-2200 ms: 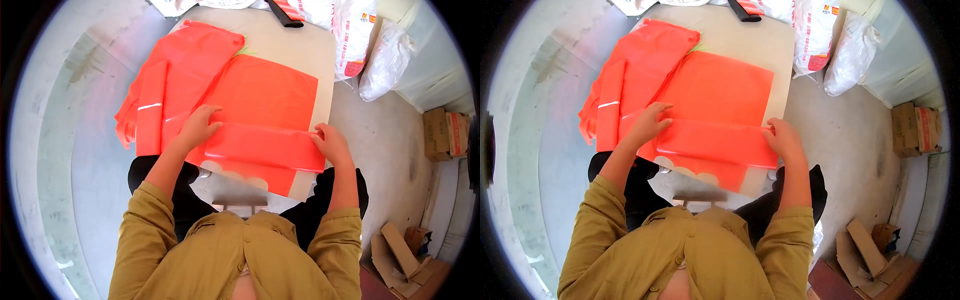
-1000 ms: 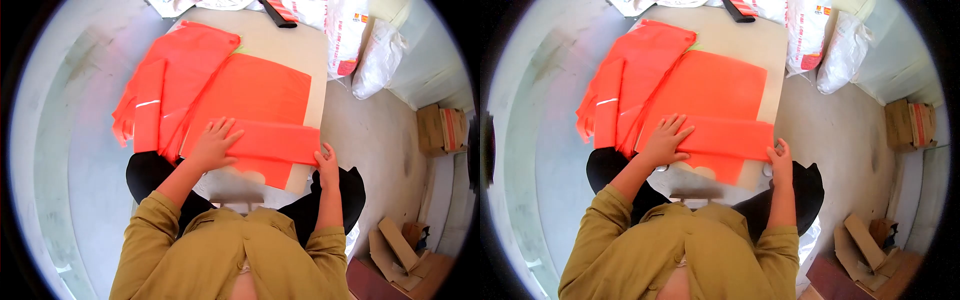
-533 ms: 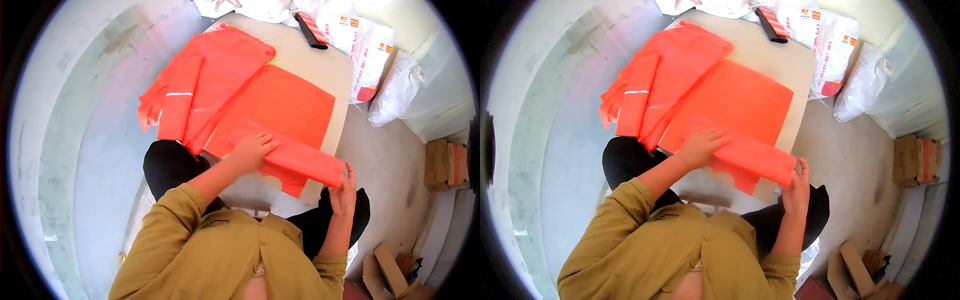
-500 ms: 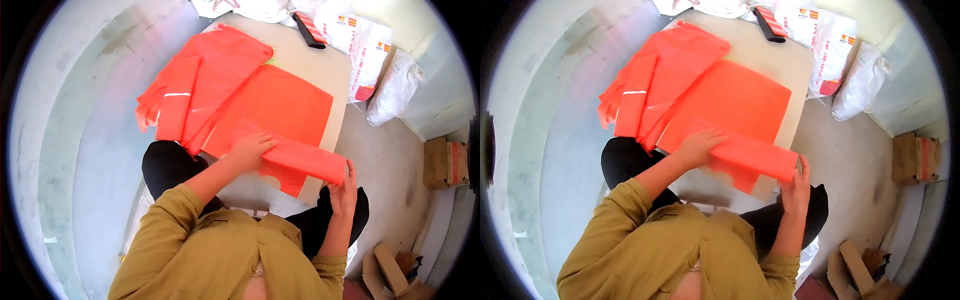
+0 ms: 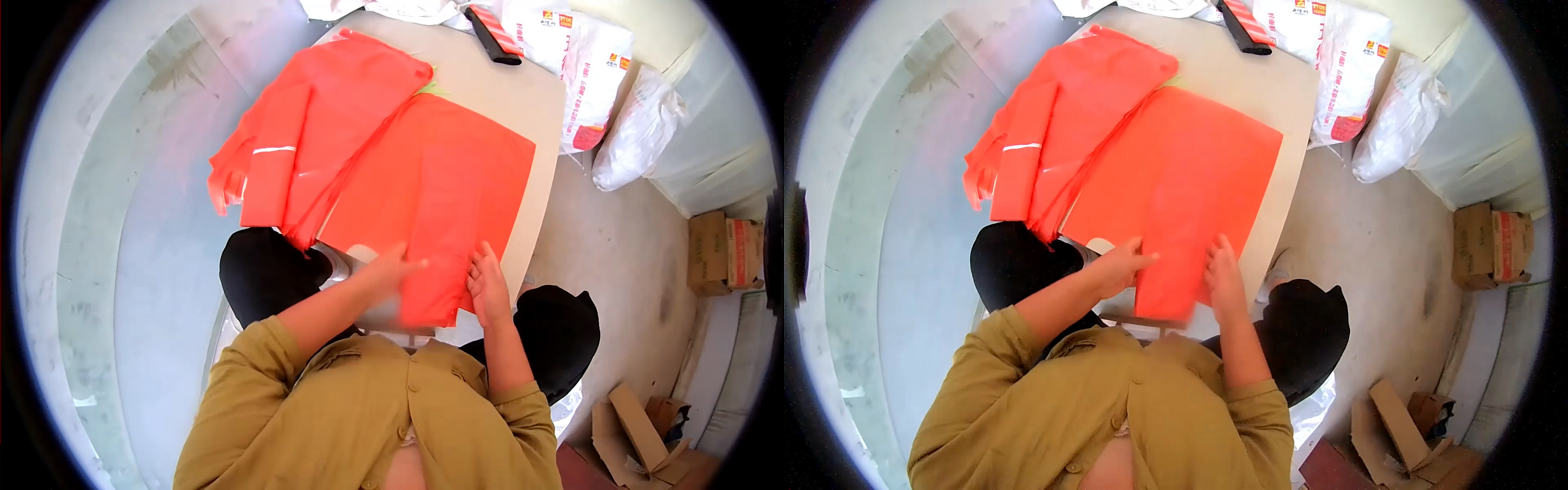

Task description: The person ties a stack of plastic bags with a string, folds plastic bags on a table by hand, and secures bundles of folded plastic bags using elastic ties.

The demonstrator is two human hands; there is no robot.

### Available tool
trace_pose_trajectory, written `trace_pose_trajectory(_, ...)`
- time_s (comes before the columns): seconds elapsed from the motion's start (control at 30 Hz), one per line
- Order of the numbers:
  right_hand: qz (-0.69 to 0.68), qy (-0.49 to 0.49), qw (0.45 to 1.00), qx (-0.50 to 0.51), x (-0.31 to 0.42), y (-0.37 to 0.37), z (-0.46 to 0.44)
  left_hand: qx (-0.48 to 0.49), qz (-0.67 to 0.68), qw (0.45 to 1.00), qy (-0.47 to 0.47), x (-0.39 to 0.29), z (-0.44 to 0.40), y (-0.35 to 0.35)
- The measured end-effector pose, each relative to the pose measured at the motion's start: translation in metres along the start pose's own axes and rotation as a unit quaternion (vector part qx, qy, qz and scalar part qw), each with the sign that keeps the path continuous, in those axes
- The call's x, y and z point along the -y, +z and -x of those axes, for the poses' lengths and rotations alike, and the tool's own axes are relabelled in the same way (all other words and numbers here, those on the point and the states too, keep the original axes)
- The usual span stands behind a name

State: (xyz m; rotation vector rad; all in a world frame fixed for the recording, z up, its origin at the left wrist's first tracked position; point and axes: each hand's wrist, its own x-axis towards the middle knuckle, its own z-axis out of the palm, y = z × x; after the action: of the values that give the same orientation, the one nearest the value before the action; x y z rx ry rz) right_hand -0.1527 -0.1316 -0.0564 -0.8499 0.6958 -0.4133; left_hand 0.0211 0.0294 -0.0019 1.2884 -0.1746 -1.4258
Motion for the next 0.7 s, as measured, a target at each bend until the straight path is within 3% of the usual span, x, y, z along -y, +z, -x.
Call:
trace_pose_trajectory(0.07, 0.059, -0.05, 0.997, 0.002, -0.005, 0.009, 0.008, -0.041, -0.085, 0.995, -0.034, 0.019, 0.012, -0.013)
trace_pose_trajectory(0.2, 0.158, -0.052, 0.986, -0.028, 0.009, 0.02, 0.015, -0.055, -0.107, 0.993, 0.019, 0.055, 0.041, -0.023)
trace_pose_trajectory(0.3, 0.236, -0.087, 0.967, -0.034, 0.005, 0.023, 0.018, -0.035, -0.039, 0.999, 0.006, 0.063, 0.048, -0.019)
trace_pose_trajectory(0.47, 0.35, -0.138, 0.926, -0.035, -0.003, 0.011, 0.015, -0.025, -0.059, 0.997, 0.034, 0.08, 0.037, -0.014)
trace_pose_trajectory(0.7, 0.403, -0.145, 0.903, -0.019, 0.003, 0.023, 0.02, -0.004, 0.021, 1.0, 0.016, 0.073, 0.05, -0.008)
